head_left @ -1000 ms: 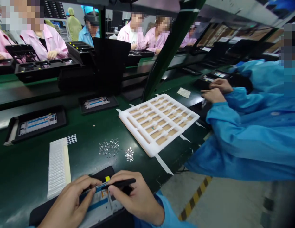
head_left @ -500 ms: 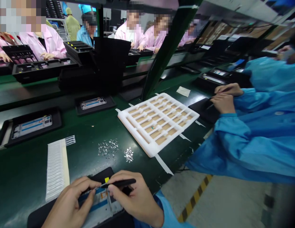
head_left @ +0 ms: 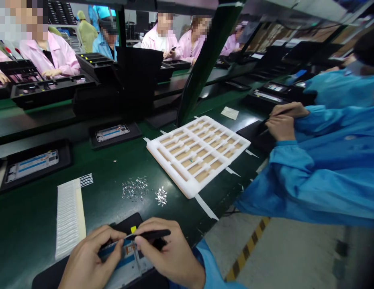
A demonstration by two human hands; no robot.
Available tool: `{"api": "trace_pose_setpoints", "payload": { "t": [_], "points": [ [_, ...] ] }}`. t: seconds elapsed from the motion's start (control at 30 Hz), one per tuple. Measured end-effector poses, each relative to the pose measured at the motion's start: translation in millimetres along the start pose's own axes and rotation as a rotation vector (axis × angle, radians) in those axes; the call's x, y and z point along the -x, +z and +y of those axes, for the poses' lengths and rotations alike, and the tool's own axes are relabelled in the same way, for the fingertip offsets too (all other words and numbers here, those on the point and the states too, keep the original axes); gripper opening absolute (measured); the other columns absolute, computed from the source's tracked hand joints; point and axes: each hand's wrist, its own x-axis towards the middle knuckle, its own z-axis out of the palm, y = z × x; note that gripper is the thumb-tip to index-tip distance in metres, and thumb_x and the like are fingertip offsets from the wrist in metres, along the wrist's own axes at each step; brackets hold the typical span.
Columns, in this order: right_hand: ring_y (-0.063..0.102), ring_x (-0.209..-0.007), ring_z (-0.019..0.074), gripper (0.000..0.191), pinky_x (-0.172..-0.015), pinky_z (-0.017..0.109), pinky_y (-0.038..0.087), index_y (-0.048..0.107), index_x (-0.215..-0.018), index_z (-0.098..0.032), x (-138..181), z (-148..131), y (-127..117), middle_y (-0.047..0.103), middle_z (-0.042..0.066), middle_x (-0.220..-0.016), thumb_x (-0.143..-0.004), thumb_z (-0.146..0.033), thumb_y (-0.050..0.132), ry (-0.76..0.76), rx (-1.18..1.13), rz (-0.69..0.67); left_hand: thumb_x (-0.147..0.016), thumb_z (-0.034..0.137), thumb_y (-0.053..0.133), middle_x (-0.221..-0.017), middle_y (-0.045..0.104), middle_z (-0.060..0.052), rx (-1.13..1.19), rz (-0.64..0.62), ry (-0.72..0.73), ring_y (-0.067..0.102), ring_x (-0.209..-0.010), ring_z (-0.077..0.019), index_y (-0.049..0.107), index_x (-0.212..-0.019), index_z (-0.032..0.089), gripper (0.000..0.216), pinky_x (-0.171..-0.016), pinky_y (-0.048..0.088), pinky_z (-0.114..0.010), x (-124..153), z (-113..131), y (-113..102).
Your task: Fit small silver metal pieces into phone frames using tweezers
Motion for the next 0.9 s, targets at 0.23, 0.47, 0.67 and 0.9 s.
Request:
{"api": "trace_pose_setpoints", "payload": {
  "t": [0.23,0.47,0.67,0.9],
  "points": [
    [0.083,-0.083,0.0212,0.015,-0.078,0.025,0.066,0.086,-0.101,-0.015,5,-2,-2,0.085,0.012,-0.094,-0.09,-0.009,0.076,-0.134,0.044,0.017,-0.104,0.049,0.063,-0.098,0.08,0.005,-0.02,0.061,0.043,0.078,-0.092,-0.0138,0.08,-0.113,0.037,0.023,-0.078,0.057,-0.018,0,3,2],
    [0.081,-0.094,0.0228,0.023,-0.087,0.031,0.067,0.082,-0.115,-0.014,11,3,-3,0.084,0.014,-0.105,-0.096,-0.006,0.073,-0.261,0.106,-0.073,-0.107,0.05,0.059,-0.098,0.08,0.005,-0.038,0.112,0.088,0.079,-0.089,-0.0129,0.079,-0.115,0.036,0.026,-0.076,0.059,-0.016,1,13,4],
    [0.076,-0.091,0.0218,0.025,-0.085,0.035,0.063,0.077,-0.122,-0.017,8,5,-4,0.083,0.012,-0.107,-0.101,-0.006,0.069,-0.382,0.2,-0.098,-0.11,0.041,0.054,-0.101,0.082,0.005,-0.252,0.152,0.317,0.081,-0.09,-0.01,0.073,-0.126,0.033,0.026,-0.079,0.06,-0.011,-1,10,-9],
    [0.075,-0.087,0.0214,0.02,-0.085,0.033,0.062,0.079,-0.113,-0.017,13,8,6,0.082,0.011,-0.101,-0.098,-0.006,0.071,-0.336,0.211,-0.028,-0.117,0.032,0.032,-0.096,0.085,-0.001,-0.732,0.271,0.689,0.082,-0.082,-0.0174,0.077,-0.119,0.022,0.047,-0.076,0.064,-0.024,10,7,-19]
  ]
}}
